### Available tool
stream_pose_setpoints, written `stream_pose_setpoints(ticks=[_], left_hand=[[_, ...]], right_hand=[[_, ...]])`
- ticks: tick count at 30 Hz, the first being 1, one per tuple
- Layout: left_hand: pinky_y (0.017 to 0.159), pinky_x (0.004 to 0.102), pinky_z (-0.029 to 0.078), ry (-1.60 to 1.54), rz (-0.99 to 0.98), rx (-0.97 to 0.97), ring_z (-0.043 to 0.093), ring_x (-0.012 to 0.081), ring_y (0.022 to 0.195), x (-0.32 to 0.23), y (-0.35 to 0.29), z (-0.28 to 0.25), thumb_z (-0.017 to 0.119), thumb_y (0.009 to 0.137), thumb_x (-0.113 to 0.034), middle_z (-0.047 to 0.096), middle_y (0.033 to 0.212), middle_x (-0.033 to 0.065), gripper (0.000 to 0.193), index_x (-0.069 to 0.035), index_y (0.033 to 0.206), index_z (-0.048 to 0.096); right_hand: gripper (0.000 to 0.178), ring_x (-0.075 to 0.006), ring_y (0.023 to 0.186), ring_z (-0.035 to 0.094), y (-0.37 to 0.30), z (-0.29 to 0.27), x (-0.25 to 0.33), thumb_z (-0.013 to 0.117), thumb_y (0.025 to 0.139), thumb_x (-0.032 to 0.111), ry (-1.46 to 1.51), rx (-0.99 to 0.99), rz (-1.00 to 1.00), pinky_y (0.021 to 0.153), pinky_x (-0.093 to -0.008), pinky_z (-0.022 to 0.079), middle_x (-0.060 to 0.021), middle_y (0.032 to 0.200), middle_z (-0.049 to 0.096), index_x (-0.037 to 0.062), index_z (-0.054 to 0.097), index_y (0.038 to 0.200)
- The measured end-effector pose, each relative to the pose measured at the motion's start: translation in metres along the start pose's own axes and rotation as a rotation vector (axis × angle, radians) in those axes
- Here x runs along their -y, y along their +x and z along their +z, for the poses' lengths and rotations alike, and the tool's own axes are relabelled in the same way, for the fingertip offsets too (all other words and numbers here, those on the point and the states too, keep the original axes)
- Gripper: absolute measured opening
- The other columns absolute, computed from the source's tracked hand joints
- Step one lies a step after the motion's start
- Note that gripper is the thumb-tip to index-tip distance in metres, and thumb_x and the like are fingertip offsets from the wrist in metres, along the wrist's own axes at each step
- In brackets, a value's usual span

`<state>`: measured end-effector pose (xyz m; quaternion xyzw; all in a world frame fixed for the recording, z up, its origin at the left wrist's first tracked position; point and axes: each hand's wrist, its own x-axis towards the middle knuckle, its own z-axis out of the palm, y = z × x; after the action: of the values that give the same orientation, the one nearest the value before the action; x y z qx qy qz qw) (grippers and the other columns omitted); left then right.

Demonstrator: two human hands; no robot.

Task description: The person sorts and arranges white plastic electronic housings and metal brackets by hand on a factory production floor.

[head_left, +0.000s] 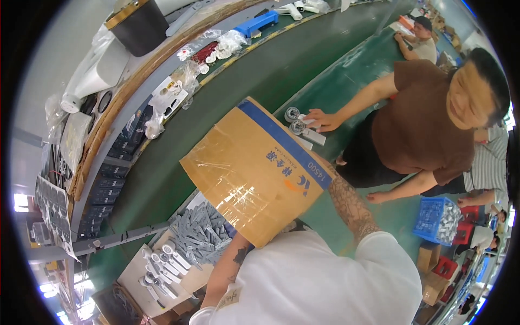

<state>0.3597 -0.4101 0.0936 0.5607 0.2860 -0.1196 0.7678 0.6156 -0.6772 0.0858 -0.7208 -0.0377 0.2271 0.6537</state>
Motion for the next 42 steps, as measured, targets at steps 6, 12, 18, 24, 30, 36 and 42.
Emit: stream_pose_setpoints(ticks=[6, 12, 18, 24, 30, 36, 42], left_hand=[[0.093, 0.0389, 0.044, 0.067, 0.028, 0.068, 0.056, 0.0297, 0.109, -0.018, 0.019, 0.032, 0.056, 0.091, -0.029, 0.059, 0.120, 0.0173, 0.048, 0.001, 0.128, 0.049], [0.094, 0.0397, 0.044, 0.151, 0.057, 0.216, 0.055, 0.0309, 0.110, -0.033, 0.040, 0.074, 0.056, 0.090, -0.029, 0.059, 0.121, 0.0179, 0.049, 0.000, 0.128, 0.049], [0.094, 0.0404, 0.043, 0.235, 0.091, 0.341, 0.055, 0.0321, 0.111, -0.045, 0.052, 0.098, 0.057, 0.090, -0.029, 0.058, 0.121, 0.0186, 0.049, 0.000, 0.128, 0.049], [0.095, 0.0411, 0.043, 0.286, 0.140, 0.404, 0.054, 0.0333, 0.112, -0.051, 0.053, 0.103, 0.057, 0.089, -0.029, 0.058, 0.122, 0.0193, 0.049, 0.000, 0.128, 0.049], [0.095, 0.0419, 0.043, 0.261, 0.186, 0.283, 0.054, 0.0344, 0.113, -0.041, 0.030, 0.061, 0.058, 0.089, -0.029, 0.057, 0.122, 0.0199, 0.049, 0.000, 0.128, 0.049], [0.096, 0.0426, 0.042, 0.210, 0.233, 0.122, 0.053, 0.0356, 0.114, -0.021, -0.009, 0.016, 0.058, 0.088, -0.029, 0.057, 0.123, 0.0206, 0.050, -0.001, 0.128, 0.049], [0.097, 0.0433, 0.042, 0.205, 0.278, 0.068, 0.052, 0.0368, 0.115, -0.003, -0.038, 0.002, 0.059, 0.088, -0.029, 0.057, 0.123, 0.0213, 0.050, -0.001, 0.128, 0.049]], right_hand=[[0.040, -0.0144, 0.101, 0.059, -0.064, 0.033, -0.034, 0.061, 0.091, 0.024, 0.071, -0.020, 0.037, 0.083, -0.0320, 0.050, -0.0059, 0.106, 0.064, 0.0039, 0.055, 0.125], [0.040, -0.0146, 0.101, 0.059, -0.027, 0.071, -0.016, 0.061, 0.091, 0.024, 0.132, -0.122, 0.063, 0.083, -0.0321, 0.050, -0.0060, 0.107, 0.064, 0.0041, 0.054, 0.126], [0.041, -0.0148, 0.101, 0.059, -0.047, 0.060, -0.023, 0.061, 0.091, 0.024, 0.201, -0.201, 0.084, 0.083, -0.0322, 0.050, -0.0061, 0.108, 0.064, 0.0043, 0.054, 0.126], [0.041, -0.0150, 0.101, 0.059, -0.104, -0.010, -0.044, 0.061, 0.091, 0.024, 0.247, -0.212, 0.110, 0.084, -0.0323, 0.050, -0.0061, 0.108, 0.064, 0.0045, 0.053, 0.127], [0.042, -0.0152, 0.102, 0.059, -0.103, -0.015, -0.043, 0.061, 0.091, 0.023, 0.244, -0.038, 0.185, 0.084, -0.0324, 0.050, -0.0062, 0.109, 0.063, 0.0047, 0.052, 0.127], [0.042, -0.0154, 0.102, 0.059, -0.178, -0.054, -0.067, 0.061, 0.091, 0.023, 0.195, 0.172, 0.273, 0.084, -0.0325, 0.049, -0.0063, 0.110, 0.063, 0.0049, 0.052, 0.128], [0.043, -0.0156, 0.102, 0.059, -0.218, -0.076, -0.075, 0.061, 0.091, 0.023, 0.159, 0.262, 0.338, 0.084, -0.0326, 0.049, -0.0064, 0.110, 0.063, 0.0051, 0.051, 0.129]])
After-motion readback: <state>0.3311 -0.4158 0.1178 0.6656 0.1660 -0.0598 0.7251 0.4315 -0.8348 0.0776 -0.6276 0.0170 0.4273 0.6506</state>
